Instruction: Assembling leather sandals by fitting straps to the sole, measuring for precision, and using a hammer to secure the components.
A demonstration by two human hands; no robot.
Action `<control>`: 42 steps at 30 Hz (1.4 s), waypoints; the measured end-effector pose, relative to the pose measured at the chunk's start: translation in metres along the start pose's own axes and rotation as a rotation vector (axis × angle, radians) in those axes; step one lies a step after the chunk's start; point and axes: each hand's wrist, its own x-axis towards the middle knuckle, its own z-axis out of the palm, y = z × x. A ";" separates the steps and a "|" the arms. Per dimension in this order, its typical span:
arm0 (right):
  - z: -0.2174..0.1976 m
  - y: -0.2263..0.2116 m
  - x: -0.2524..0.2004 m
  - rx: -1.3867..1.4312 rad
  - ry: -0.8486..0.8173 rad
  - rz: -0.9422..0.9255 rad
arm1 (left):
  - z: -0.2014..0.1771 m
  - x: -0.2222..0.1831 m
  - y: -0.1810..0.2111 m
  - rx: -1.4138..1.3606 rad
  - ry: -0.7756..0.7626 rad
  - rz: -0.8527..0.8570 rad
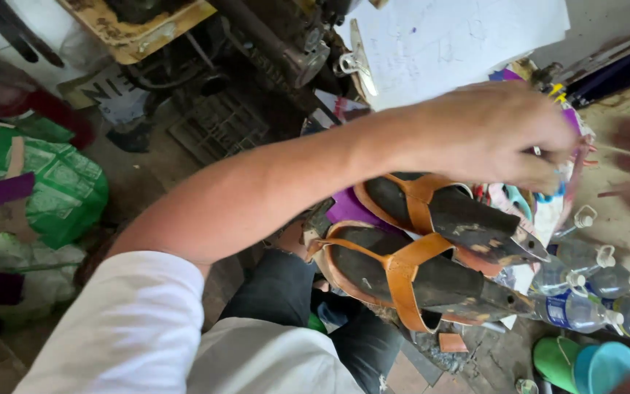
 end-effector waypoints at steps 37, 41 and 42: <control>0.115 -0.093 0.063 -0.180 -0.257 0.316 | 0.013 -0.171 -0.037 -0.033 0.131 -0.630; 0.086 -0.095 0.054 -0.025 -0.229 0.351 | 0.012 -0.171 -0.034 -0.059 0.095 -0.657; 0.078 -0.095 0.051 -0.039 -0.233 0.307 | 0.012 -0.171 -0.034 -0.066 0.081 -0.681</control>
